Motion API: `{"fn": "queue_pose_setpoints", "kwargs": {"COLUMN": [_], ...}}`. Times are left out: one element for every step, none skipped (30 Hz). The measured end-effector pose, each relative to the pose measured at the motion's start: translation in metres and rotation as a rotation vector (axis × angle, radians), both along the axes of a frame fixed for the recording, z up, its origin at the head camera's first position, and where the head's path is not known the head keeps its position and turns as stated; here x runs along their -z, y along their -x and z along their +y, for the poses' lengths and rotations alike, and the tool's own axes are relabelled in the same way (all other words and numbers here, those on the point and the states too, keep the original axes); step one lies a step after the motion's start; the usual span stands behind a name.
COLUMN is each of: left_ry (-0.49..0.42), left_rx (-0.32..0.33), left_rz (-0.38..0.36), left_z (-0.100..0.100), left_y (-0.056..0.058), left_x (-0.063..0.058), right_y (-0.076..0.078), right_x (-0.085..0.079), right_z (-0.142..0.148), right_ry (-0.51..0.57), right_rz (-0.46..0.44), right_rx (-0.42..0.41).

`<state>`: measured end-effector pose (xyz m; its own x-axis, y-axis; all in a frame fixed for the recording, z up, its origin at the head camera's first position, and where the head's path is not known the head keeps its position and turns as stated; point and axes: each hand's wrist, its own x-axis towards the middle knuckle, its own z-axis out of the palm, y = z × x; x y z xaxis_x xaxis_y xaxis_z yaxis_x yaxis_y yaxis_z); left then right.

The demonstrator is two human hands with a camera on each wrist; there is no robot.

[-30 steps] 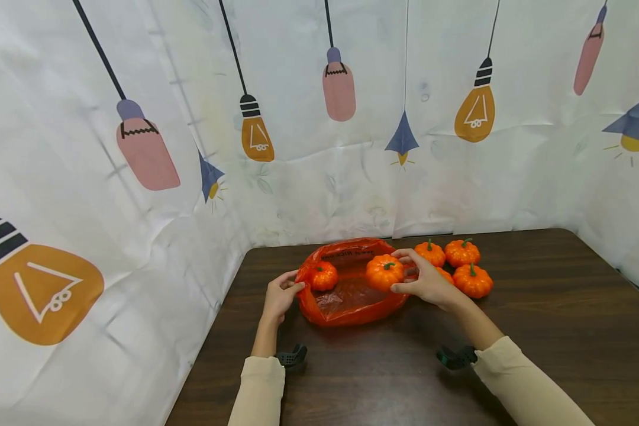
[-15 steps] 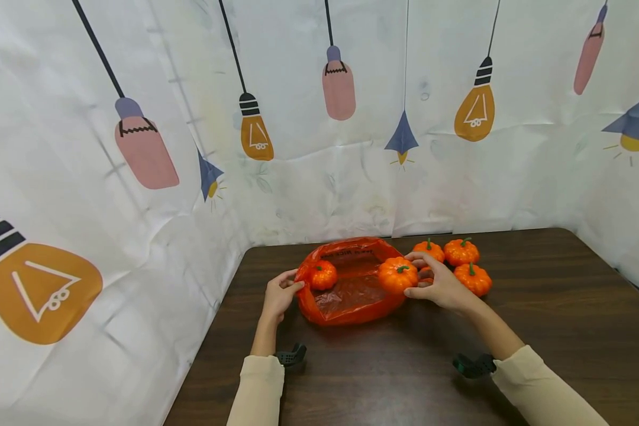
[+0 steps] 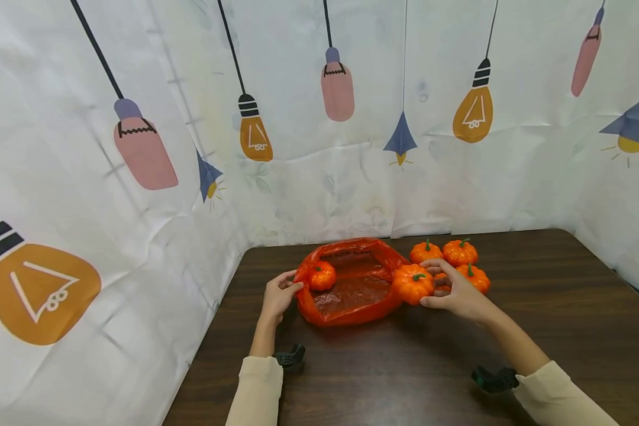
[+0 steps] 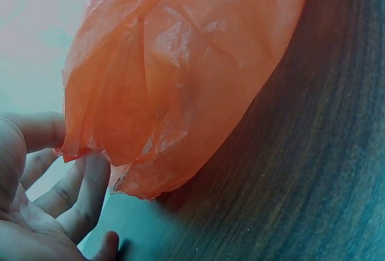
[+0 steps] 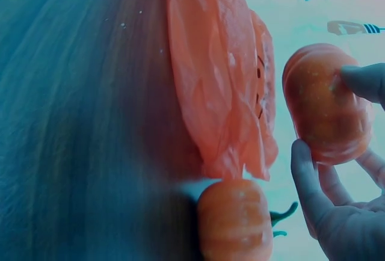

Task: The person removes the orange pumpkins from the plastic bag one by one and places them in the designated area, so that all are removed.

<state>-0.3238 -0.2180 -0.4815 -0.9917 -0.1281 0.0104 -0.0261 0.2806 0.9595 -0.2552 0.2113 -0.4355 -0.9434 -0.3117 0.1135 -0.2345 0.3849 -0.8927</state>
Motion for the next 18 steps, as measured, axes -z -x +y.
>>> {"fn": "queue_pose_setpoints", "kwargs": {"left_ry": [0.000, -0.006, -0.012, -0.015, -0.016, -0.017, -0.017, -0.016, -0.011, -0.007, -0.004, -0.001, 0.000, -0.001, -0.003, -0.007, -0.007, -0.007], "left_rx": [0.001, 0.000, 0.000, -0.001, -0.001, 0.000, -0.001, -0.001, 0.000, 0.001, 0.002, 0.002, 0.003, 0.004, 0.004, 0.002, 0.002, 0.003], "left_rz": [0.003, 0.004, 0.004, 0.006, 0.007, 0.008, 0.006, 0.004, 0.003, 0.001, -0.001, -0.002, -0.003, -0.004, -0.004, -0.005, -0.005, -0.004], "left_z": [0.000, 0.000, 0.000, 0.000, 0.000, 0.000, 0.000, 0.001, 0.001, 0.001, 0.001, 0.001, 0.001, 0.001, 0.000, 0.000, 0.000, 0.000], "left_y": [0.000, 0.000, 0.000, 0.000, 0.000, 0.000, 0.000, 0.000, 0.000, 0.000, 0.000, 0.000, 0.000, 0.000, 0.000, 0.000, 0.000, 0.000], "left_x": [0.000, 0.000, -0.001, -0.001, -0.001, -0.001, -0.002, -0.002, -0.002, -0.002, -0.001, -0.001, -0.001, -0.001, -0.001, -0.001, -0.001, -0.001], "right_y": [-0.001, -0.002, -0.003, -0.004, -0.005, -0.006, -0.007, -0.009, -0.010, -0.011, -0.012, -0.013, -0.014, -0.015, -0.017, -0.018, -0.019, -0.020], "right_x": [0.001, 0.002, 0.003, 0.004, 0.005, 0.006, 0.007, 0.008, 0.009, 0.010, 0.011, 0.012, 0.013, 0.014, 0.015, 0.016, 0.017, 0.018], "right_z": [0.001, 0.003, 0.004, 0.006, 0.007, 0.009, 0.010, 0.012, 0.013, 0.015, 0.016, 0.018, 0.020, 0.021, 0.023, 0.024, 0.026, 0.027], "right_ry": [-0.006, -0.009, -0.011, -0.012, -0.012, -0.013, -0.011, -0.006, -0.001, 0.006, 0.009, 0.013, 0.017, 0.022, 0.028, 0.030, 0.031, 0.032], "right_rz": [0.002, 0.005, 0.013, 0.019, 0.024, 0.027, 0.028, 0.025, 0.022, 0.014, 0.009, 0.002, 0.000, -0.006, -0.009, -0.008, -0.009, -0.013], "right_rx": [0.003, 0.006, 0.004, 0.002, -0.002, 0.000, -0.002, -0.002, -0.004, -0.005, -0.005, -0.003, -0.007, -0.007, -0.015, -0.020, -0.024, -0.025]}}
